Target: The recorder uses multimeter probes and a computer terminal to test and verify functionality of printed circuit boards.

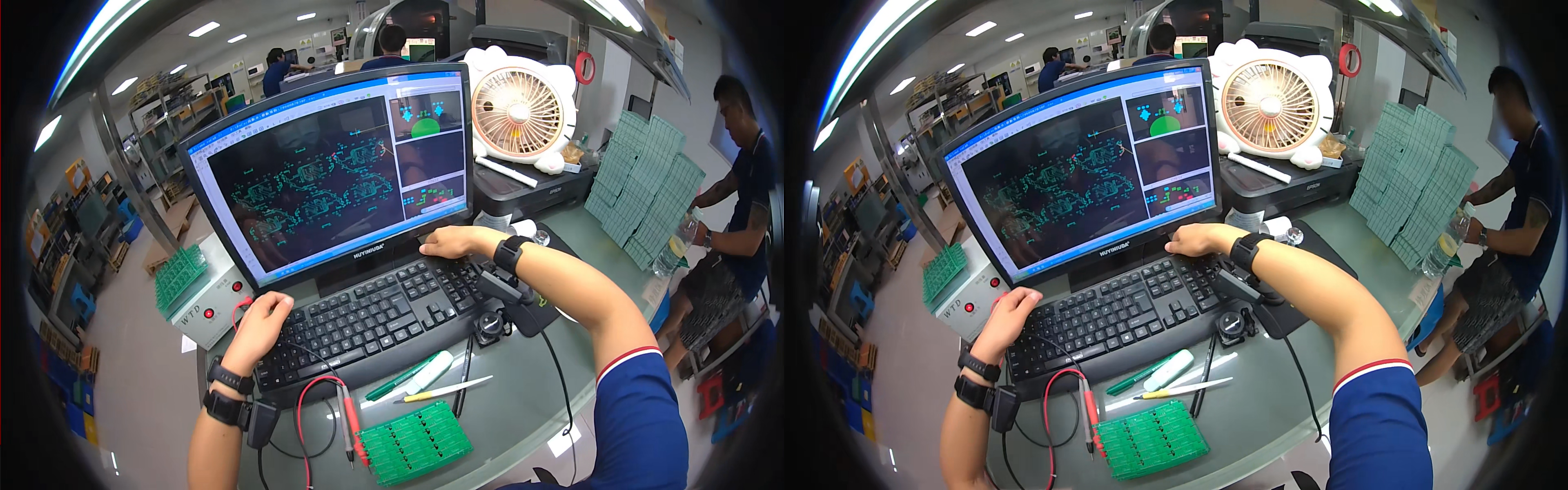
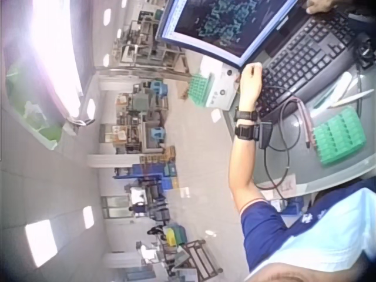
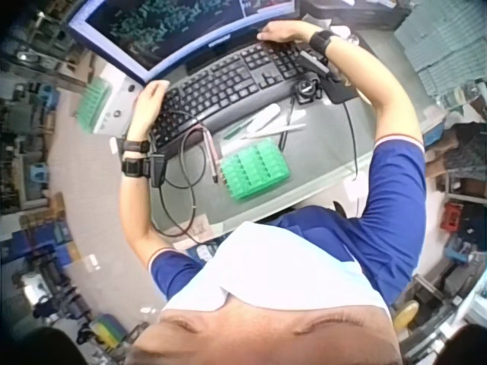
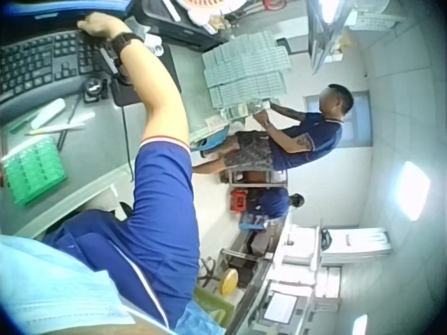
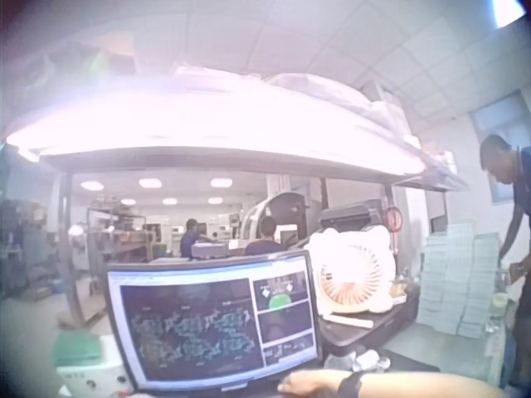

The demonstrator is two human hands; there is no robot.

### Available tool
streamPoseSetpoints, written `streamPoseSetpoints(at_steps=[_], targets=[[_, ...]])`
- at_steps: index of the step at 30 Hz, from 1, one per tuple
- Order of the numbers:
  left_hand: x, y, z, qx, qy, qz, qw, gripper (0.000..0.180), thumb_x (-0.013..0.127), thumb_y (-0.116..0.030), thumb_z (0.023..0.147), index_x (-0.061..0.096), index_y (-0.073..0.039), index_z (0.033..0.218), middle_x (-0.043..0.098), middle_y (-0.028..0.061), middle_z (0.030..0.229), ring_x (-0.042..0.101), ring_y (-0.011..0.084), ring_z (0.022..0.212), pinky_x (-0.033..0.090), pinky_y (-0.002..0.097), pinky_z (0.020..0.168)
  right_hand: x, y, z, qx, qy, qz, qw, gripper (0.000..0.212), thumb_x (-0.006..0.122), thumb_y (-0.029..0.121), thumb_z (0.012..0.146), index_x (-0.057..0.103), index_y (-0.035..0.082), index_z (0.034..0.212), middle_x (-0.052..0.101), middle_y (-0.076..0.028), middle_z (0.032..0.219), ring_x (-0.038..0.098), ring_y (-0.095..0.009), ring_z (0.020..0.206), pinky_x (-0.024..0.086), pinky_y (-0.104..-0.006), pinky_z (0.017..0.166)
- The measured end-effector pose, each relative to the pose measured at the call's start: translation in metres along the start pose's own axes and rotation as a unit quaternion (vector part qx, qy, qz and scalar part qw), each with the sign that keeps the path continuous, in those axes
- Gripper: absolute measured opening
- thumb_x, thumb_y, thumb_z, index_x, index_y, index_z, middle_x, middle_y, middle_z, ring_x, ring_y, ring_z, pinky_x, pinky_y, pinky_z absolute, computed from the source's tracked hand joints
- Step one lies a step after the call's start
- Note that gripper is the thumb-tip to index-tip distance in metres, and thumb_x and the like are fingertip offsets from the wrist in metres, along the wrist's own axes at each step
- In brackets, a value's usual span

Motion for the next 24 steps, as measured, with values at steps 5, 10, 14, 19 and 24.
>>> streamPoseSetpoints(at_steps=[5,10,14,19,24], targets=[[0.018,-0.005,0.03,-0.027,0.029,0.099,0.994,0.047,0.05,-0.043,0.092,0.064,-0.003,0.111,0.067,0.0181,0.108,0.062,0.0341,0.103,0.046,0.0398,0.09,0.004,-0.014,0.006,-0.012,0.029,0.025,0.999,0.051,0.042,0.043,0.099,0.063,-0.002,0.111,0.066,-0.019,0.11,0.061,-0.032,0.104,0.045,-0.0402,0.09],[0.031,-0.019,0.036,-0.07,0.071,0.203,0.974,0.054,0.045,-0.052,0.091,0.064,-0.007,0.114,0.066,0.0161,0.113,0.06,0.0347,0.11,0.042,0.0417,0.097,0.006,-0.009,-0.002,0.026,0.014,0.043,0.999,0.044,0.047,0.037,0.098,0.065,-0.002,0.109,0.068,-0.015,0.103,0.063,-0.025,0.095,0.045,-0.0374,0.087],[0.045,0.006,0.041,-0.067,0.103,0.151,0.981,0.056,0.044,-0.053,0.092,0.064,-0.007,0.116,0.064,0.0166,0.117,0.058,0.0335,0.114,0.041,0.0396,0.099,0.012,-0.006,-0.011,0.022,0.005,0.078,0.997,0.041,0.048,0.034,0.099,0.065,-0.003,0.108,0.069,-0.013,0.097,0.062,-0.02,0.091,0.046,-0.0358,0.085],[0.056,0.021,0.056,-0.062,0.122,0.097,0.986,0.055,0.044,-0.055,0.091,0.067,-0.011,0.115,0.064,0.0112,0.12,0.055,0.0333,0.118,0.032,0.0616,0.098,0.024,-0.008,-0.008,0.03,-0.038,0.132,0.99,0.039,0.052,0.03,0.096,0.065,-0.006,0.098,0.067,-0.013,0.085,0.059,-0.019,0.08,0.046,-0.0373,0.077],[0.054,0.015,0.074,0.005,0.099,0.115,0.988,0.06,0.041,-0.052,0.091,0.067,0.002,0.096,0.065,0.0251,0.104,0.059,0.0447,0.103,0.042,0.0563,0.088,0.016,-0.028,-0.003,-0.054,-0.093,0.04,0.993,0.04,0.051,0.031,0.097,0.065,-0.006,0.1,0.068,-0.015,0.084,0.06,-0.019,0.077,0.048,-0.036,0.076]])
Point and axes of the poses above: each hand's wrist, its own z-axis towards the middle knuckle, its own x-axis out of the palm, y = z × x, the point moved 1 cm from there along z, towards the middle knuckle
